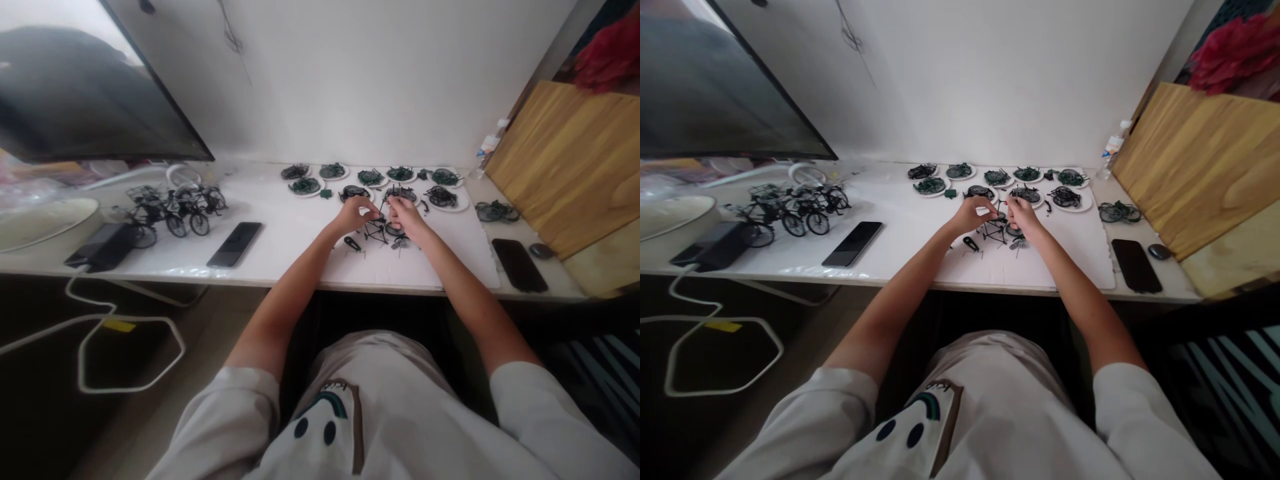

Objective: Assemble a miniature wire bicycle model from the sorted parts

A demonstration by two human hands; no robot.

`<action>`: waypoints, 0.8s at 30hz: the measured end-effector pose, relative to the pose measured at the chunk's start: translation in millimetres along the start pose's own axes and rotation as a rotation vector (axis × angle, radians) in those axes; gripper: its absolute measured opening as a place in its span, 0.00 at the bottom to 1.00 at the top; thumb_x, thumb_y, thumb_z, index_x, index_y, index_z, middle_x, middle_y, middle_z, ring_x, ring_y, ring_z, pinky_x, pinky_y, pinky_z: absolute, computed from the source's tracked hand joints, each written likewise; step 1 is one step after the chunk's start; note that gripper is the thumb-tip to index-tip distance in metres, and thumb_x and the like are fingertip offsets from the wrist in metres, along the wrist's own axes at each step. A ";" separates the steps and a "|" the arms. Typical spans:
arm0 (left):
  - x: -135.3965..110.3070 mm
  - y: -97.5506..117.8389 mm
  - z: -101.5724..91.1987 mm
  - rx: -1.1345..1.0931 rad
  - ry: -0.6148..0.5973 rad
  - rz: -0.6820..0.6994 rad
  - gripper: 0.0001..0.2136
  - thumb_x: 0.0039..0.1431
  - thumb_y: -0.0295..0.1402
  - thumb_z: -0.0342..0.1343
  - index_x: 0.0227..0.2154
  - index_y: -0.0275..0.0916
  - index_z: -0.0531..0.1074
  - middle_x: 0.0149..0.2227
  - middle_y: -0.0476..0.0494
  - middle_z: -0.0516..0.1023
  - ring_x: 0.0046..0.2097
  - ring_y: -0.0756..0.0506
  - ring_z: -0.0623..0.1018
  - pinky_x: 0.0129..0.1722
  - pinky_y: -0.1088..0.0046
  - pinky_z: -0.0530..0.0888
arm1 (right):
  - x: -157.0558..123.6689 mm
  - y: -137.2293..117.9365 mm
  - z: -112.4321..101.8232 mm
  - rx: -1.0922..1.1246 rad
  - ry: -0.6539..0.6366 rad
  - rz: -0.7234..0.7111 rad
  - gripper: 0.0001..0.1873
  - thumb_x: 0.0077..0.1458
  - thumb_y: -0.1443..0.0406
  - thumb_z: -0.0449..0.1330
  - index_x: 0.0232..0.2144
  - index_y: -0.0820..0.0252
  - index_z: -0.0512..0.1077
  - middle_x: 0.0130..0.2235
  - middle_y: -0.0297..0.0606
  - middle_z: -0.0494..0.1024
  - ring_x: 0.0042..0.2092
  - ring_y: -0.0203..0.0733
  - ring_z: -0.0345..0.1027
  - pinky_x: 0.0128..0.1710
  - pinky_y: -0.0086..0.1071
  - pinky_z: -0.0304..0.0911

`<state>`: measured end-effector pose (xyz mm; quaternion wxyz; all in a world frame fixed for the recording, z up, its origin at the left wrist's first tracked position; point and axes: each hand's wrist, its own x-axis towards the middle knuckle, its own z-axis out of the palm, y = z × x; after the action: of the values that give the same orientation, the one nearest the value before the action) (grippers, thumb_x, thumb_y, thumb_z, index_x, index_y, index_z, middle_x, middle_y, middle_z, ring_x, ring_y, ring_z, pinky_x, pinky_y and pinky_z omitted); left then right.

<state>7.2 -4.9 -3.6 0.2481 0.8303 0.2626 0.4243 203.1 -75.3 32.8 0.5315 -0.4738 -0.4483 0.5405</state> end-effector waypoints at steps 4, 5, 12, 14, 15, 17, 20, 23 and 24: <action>-0.3 9.2 -0.7 -0.009 -0.063 -0.002 0.05 0.61 0.35 0.68 0.34 0.40 0.84 0.38 0.40 0.88 0.43 0.41 0.84 0.51 0.61 0.77 | 0.1 2.1 -1.4 -0.001 -0.016 0.011 0.16 0.75 0.56 0.61 0.36 0.56 0.67 0.22 0.19 0.53 0.20 0.29 0.43 0.18 0.23 0.43; -0.6 11.2 -0.9 -0.013 -0.074 -0.006 0.05 0.62 0.35 0.66 0.35 0.40 0.85 0.38 0.40 0.88 0.43 0.41 0.84 0.51 0.61 0.77 | 0.0 2.3 -1.6 0.000 -0.017 0.015 0.15 0.76 0.57 0.60 0.36 0.56 0.67 0.22 0.20 0.54 0.20 0.29 0.43 0.18 0.23 0.43; -5.1 16.6 -2.0 0.074 -0.091 -0.036 0.07 0.62 0.34 0.62 0.36 0.39 0.84 0.42 0.39 0.88 0.47 0.39 0.82 0.54 0.58 0.76 | -1.6 4.2 -3.4 -0.008 -0.043 0.010 0.16 0.75 0.55 0.61 0.36 0.55 0.66 0.23 0.20 0.53 0.21 0.29 0.43 0.18 0.23 0.44; -5.7 17.9 -2.3 0.108 -0.099 -0.009 0.07 0.63 0.33 0.60 0.36 0.39 0.84 0.41 0.39 0.88 0.46 0.39 0.82 0.56 0.57 0.75 | -1.8 5.6 -4.2 -0.016 -0.061 -0.011 0.18 0.73 0.52 0.64 0.36 0.55 0.65 0.23 0.20 0.54 0.21 0.29 0.45 0.19 0.23 0.45; -5.8 18.9 -2.5 0.121 -0.104 -0.002 0.07 0.63 0.33 0.60 0.36 0.39 0.83 0.41 0.40 0.88 0.45 0.39 0.81 0.56 0.57 0.75 | -1.7 6.4 -4.5 -0.016 -0.062 -0.014 0.19 0.71 0.50 0.66 0.36 0.54 0.65 0.23 0.21 0.54 0.21 0.30 0.45 0.18 0.23 0.45; -5.7 21.3 -2.7 0.140 -0.128 -0.009 0.08 0.63 0.32 0.58 0.36 0.40 0.83 0.40 0.41 0.87 0.45 0.40 0.81 0.57 0.57 0.74 | -1.1 7.8 -5.2 -0.018 -0.051 -0.017 0.20 0.70 0.49 0.67 0.36 0.54 0.66 0.23 0.21 0.54 0.22 0.30 0.45 0.18 0.23 0.45; -5.7 24.4 -2.7 0.134 -0.140 -0.020 0.08 0.63 0.32 0.58 0.36 0.40 0.82 0.41 0.41 0.87 0.46 0.40 0.80 0.57 0.57 0.74 | 0.5 9.3 -6.0 -0.009 -0.055 -0.024 0.22 0.68 0.47 0.68 0.36 0.54 0.65 0.23 0.20 0.54 0.21 0.29 0.44 0.18 0.23 0.45; -6.0 26.8 -2.5 0.114 -0.173 -0.012 0.09 0.66 0.35 0.56 0.37 0.40 0.81 0.42 0.41 0.86 0.46 0.40 0.80 0.57 0.58 0.74 | 2.9 10.8 -6.7 0.003 -0.059 -0.022 0.24 0.66 0.46 0.69 0.36 0.54 0.65 0.22 0.19 0.53 0.21 0.29 0.44 0.18 0.23 0.44; -6.1 27.6 -2.5 0.108 -0.183 -0.007 0.09 0.67 0.36 0.56 0.37 0.40 0.80 0.42 0.41 0.86 0.47 0.40 0.79 0.57 0.58 0.74 | 3.6 11.4 -6.8 0.006 -0.058 -0.020 0.24 0.66 0.46 0.69 0.36 0.54 0.65 0.22 0.19 0.53 0.21 0.28 0.44 0.18 0.23 0.44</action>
<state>8.3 -28.8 11.7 0.2278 0.8768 0.2643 0.3309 208.2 -72.2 20.5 0.5249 -0.4517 -0.4666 0.5502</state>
